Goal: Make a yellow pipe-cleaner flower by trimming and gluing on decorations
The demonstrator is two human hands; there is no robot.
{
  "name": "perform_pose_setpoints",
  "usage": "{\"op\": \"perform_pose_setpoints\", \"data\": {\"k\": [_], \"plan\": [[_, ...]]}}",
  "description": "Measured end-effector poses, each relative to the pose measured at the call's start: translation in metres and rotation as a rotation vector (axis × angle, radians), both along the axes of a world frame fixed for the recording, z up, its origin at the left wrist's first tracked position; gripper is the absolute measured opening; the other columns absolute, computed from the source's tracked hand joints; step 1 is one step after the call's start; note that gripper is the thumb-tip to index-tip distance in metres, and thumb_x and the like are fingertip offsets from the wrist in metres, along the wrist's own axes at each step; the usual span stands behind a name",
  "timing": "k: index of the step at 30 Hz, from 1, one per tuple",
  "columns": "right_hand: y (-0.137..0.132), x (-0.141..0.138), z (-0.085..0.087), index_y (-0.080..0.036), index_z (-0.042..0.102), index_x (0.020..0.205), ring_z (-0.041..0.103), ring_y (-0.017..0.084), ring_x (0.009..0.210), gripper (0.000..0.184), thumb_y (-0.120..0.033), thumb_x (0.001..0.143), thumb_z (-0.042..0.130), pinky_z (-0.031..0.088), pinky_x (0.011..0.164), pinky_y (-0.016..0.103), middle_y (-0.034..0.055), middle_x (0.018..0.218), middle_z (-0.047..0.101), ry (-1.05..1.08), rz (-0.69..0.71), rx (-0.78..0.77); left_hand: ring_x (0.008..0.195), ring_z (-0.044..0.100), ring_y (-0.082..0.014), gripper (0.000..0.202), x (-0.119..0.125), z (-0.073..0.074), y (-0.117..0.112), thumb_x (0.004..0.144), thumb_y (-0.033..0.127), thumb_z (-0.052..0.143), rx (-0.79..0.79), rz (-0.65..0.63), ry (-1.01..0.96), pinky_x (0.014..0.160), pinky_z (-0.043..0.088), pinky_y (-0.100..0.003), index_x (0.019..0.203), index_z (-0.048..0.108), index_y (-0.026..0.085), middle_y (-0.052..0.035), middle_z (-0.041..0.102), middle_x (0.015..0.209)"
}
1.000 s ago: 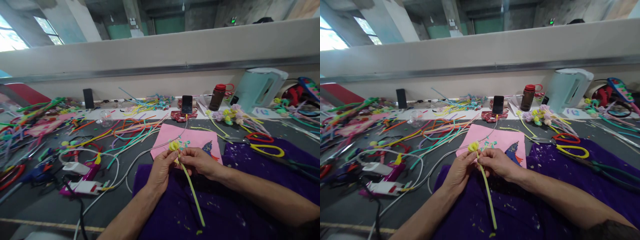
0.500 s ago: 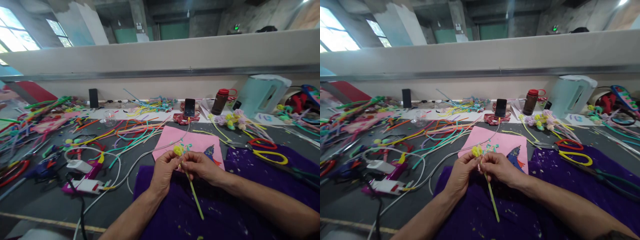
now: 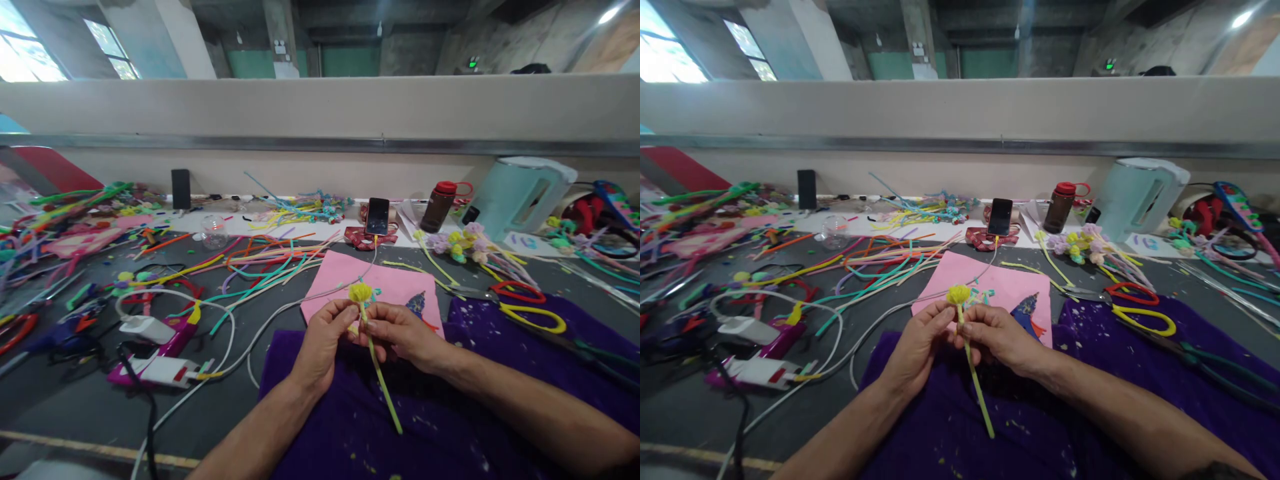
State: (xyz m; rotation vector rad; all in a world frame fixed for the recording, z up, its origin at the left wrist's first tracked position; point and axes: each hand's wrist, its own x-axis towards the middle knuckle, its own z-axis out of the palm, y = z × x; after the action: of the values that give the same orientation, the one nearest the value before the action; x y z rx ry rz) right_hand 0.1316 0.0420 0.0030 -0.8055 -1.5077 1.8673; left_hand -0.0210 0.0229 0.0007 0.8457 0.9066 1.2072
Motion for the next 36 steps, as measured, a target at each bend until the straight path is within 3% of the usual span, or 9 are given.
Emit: {"op": "perform_pose_setpoints", "data": {"k": [7,12,16,25,28,31,36], "plan": [[0.001,0.003,-0.005,-0.015,0.054,0.082,0.044,0.005,0.041,0.025,-0.040,0.082,0.054,0.025,0.037,0.016,-0.0022,0.057,0.053,0.015,0.009,-0.006,0.052,0.054,-0.0087,0.025,-0.003,-0.002,0.004,0.076,0.036,0.058,-0.007,0.022,-0.007,0.049,0.040,-0.020,0.065,0.057,0.013,-0.0005,0.057,0.069],[-0.001,0.001,-0.001,-0.015,0.055,0.081,0.044,0.004,0.040,0.025,-0.039,0.080,0.056,0.025,0.036,0.015,-0.0025,0.060,0.055,0.039,0.016,-0.003,0.052,0.051,-0.0074,0.020,0.000,0.002,-0.001,0.074,0.032,0.061,0.003,-0.039,0.005,0.051,0.038,-0.019,0.080,0.064,0.013,-0.0015,0.060,0.068],[-0.002,0.000,0.003,-0.014,0.056,0.080,0.045,0.003,0.040,0.027,-0.041,0.080,0.056,0.026,0.035,0.015,-0.0023,0.062,0.056,0.021,0.051,0.007,0.051,0.050,-0.0074,0.017,0.001,0.001,-0.003,0.074,0.029,0.062,0.035,-0.089,0.030,0.055,0.039,-0.019,0.076,0.065,0.013,0.0003,0.057,0.056],[-0.001,0.003,-0.001,-0.014,0.053,0.078,0.050,0.004,0.043,0.024,-0.039,0.081,0.054,0.029,0.035,0.013,0.0007,0.070,0.062,-0.065,0.059,0.020,0.050,0.048,-0.0064,0.019,-0.002,-0.001,0.004,0.062,0.027,0.072,-0.072,0.010,0.002,0.046,0.034,-0.017,0.071,0.063,0.012,-0.0002,0.060,0.063],[0.003,0.008,0.006,-0.014,0.056,0.081,0.051,0.004,0.044,0.022,-0.036,0.081,0.054,0.032,0.037,0.014,0.0004,0.071,0.062,-0.153,0.059,0.097,0.049,0.047,-0.0059,0.021,-0.004,0.004,0.007,0.064,0.030,0.070,-0.066,0.003,-0.016,0.041,0.031,-0.016,0.069,0.061,0.012,-0.0005,0.059,0.063],[0.011,0.020,0.022,-0.016,0.058,0.086,0.055,0.006,0.050,0.018,-0.032,0.079,0.056,0.036,0.041,0.016,0.0015,0.078,0.063,-0.219,-0.065,0.206,0.045,0.044,-0.0049,0.021,-0.009,0.010,0.010,0.065,0.030,0.069,-0.088,0.001,-0.035,0.038,0.028,-0.015,0.071,0.058,0.014,0.0012,0.058,0.060],[0.020,0.049,0.038,-0.017,0.060,0.082,0.054,0.008,0.049,0.015,-0.030,0.081,0.052,0.037,0.043,0.019,0.0017,0.073,0.064,-0.405,-0.106,0.313,0.041,0.038,-0.0034,0.019,-0.016,0.014,0.014,0.068,0.028,0.067,-0.113,-0.114,-0.020,0.036,0.025,-0.015,0.066,0.055,0.014,0.0032,0.053,0.054]]}}
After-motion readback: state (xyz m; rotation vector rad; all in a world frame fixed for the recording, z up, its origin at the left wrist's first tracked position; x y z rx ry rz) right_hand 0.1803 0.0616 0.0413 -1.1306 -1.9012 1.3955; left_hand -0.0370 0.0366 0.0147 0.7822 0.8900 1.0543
